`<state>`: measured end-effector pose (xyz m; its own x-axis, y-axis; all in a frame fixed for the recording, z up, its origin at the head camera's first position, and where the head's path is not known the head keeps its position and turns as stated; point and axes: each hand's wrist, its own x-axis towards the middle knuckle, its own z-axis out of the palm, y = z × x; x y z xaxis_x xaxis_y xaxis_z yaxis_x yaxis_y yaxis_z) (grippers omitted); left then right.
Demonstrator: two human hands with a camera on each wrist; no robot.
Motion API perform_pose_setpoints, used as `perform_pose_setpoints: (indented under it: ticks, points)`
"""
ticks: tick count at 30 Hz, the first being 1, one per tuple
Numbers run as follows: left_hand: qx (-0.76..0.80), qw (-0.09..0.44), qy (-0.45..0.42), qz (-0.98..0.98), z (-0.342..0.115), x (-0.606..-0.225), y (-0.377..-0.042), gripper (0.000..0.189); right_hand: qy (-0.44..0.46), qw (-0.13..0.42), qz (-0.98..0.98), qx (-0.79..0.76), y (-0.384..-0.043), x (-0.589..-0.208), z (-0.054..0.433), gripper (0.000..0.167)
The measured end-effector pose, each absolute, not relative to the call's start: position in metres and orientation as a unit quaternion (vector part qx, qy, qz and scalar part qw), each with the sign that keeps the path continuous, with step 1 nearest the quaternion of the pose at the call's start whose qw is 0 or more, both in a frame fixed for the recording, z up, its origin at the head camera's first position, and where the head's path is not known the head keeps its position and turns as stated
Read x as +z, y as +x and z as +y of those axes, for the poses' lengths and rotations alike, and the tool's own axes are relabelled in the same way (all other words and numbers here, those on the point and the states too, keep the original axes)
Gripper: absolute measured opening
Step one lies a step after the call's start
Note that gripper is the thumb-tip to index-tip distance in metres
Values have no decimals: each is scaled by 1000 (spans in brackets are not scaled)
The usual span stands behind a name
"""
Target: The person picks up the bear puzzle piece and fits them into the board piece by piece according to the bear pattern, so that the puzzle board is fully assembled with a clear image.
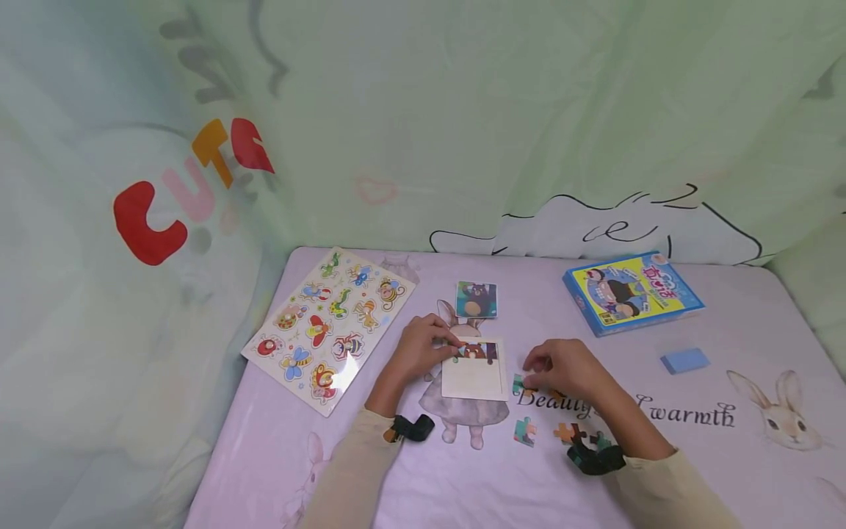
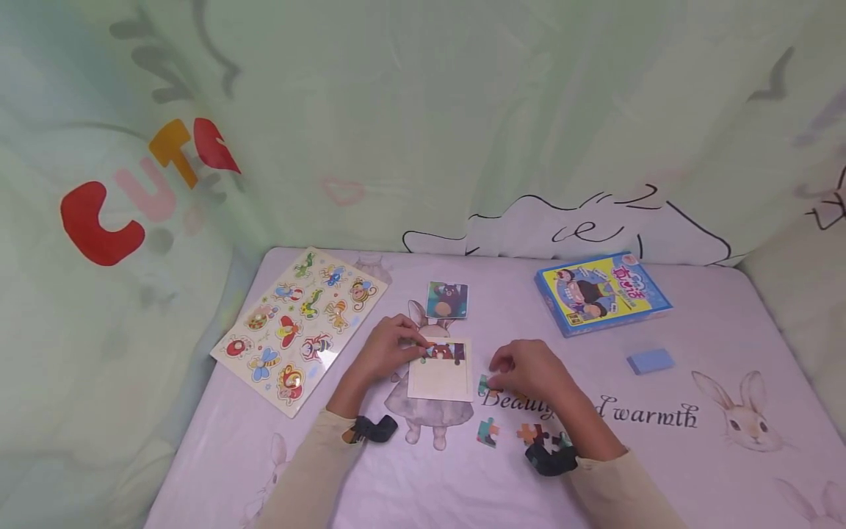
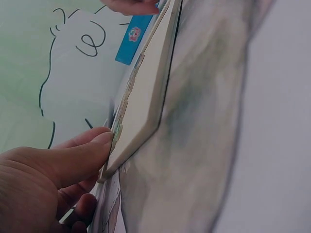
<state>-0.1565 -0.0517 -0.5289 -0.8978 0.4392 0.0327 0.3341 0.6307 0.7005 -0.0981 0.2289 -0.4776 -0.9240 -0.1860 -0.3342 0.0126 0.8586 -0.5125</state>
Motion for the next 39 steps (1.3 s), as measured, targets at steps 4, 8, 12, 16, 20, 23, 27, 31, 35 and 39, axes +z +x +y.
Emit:
perform_pose_setpoints:
  ticks: [4,8,12,16,20,23,27,31,35,39]
  points:
    - [375,74,212,899,-52,-529,-156,10,-46,189,948,-250,-95,-482,230,31]
    - [373,76,212,900,-52,-529,-156,11,-46,186,950,-245,-93,-482,228,32]
    - [372,76,213,900,-52,-529,-156,11,-46,189,950,-245,-92,-481,224,28]
    - [372,77,213,900,-52,-530,-156,11,-56,192,949,-245,-91,-480,222,21]
    - [370,77,211,901,-52,-530,-156,11,-65,191,949,-243,-90,-478,220,17]
    - [372,73,215,900,-52,-530,-157,11,-60,191,950,-240,-89,-477,218,17]
    - [377,66,221,897,-52,-530,-156,10,-44,192,953,-231,-88,-476,218,19]
    - [379,67,223,896,-52,-530,-156,11,-34,181,958,-221,-88,-477,219,19]
    - [379,66,222,896,-52,-530,-157,11,-31,171,961,-213,-87,-476,219,17]
    - [378,64,222,897,-52,-530,-157,10,-25,170,962,-212,-86,-475,218,17]
